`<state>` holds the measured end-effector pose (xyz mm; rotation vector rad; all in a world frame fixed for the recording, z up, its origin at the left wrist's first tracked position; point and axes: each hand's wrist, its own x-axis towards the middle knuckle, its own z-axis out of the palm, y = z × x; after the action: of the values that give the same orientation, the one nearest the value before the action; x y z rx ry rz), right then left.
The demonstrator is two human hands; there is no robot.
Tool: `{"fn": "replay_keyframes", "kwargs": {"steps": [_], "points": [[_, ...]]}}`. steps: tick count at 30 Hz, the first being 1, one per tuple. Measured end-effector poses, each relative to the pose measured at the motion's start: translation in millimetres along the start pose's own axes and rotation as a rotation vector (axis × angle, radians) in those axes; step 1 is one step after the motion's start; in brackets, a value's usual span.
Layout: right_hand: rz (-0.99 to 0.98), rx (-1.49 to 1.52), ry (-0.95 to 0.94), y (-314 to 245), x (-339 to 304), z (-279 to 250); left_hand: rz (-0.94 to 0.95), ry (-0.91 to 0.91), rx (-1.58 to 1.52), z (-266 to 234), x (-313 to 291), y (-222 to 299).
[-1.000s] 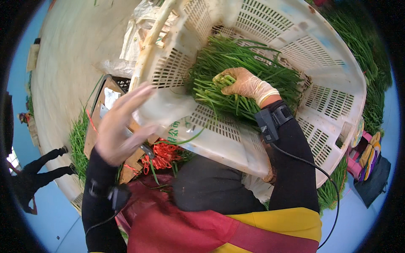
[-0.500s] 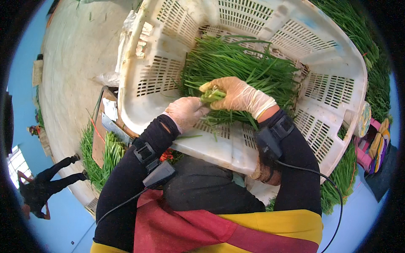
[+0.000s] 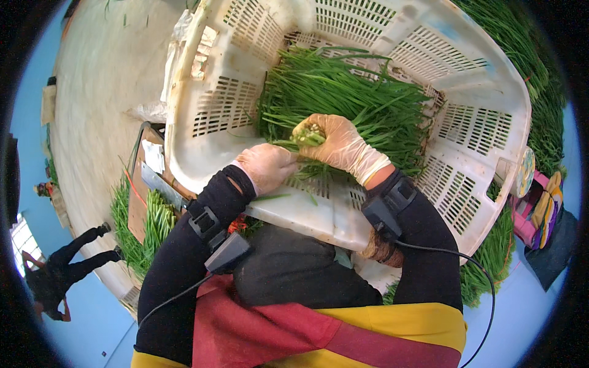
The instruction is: The person picks up a bunch of green vegetation from a basket, removes a few leaves by hand, and then places the bunch on a wooden board to trim the ends with a large knife before returning the trimmed bunch to the basket.
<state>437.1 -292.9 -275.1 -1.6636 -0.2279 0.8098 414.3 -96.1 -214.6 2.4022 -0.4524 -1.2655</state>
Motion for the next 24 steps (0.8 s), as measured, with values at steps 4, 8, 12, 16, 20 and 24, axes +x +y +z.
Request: {"fn": "replay_keyframes", "kwargs": {"steps": [4, 8, 12, 16, 20, 24], "points": [[0.028, 0.081, 0.087, -2.7, 0.5, -1.0, -0.016, -0.057, 0.103, 0.4, 0.7, 2.4], [-0.044, 0.148, 0.189, -7.1, -4.6, -10.2, -0.031, -0.155, 0.209, 5.4, 6.2, 1.6], [-0.156, 0.193, 0.295, -14.6, -17.7, -31.4, -0.002, -0.239, 0.318, 14.6, 13.5, -4.1], [-0.075, 0.134, 0.463, -38.2, -38.1, -58.4, 0.007, -0.231, 0.327, 19.7, 14.7, -8.5], [-0.196, 0.162, 0.508, -78.7, -69.3, -83.5, 0.023, -0.247, 0.325, 16.2, 13.9, -8.6], [-0.338, 0.075, 0.623, -111.6, -97.9, -89.3, -0.034, -0.241, 0.349, 10.0, 9.7, -6.1]]}}
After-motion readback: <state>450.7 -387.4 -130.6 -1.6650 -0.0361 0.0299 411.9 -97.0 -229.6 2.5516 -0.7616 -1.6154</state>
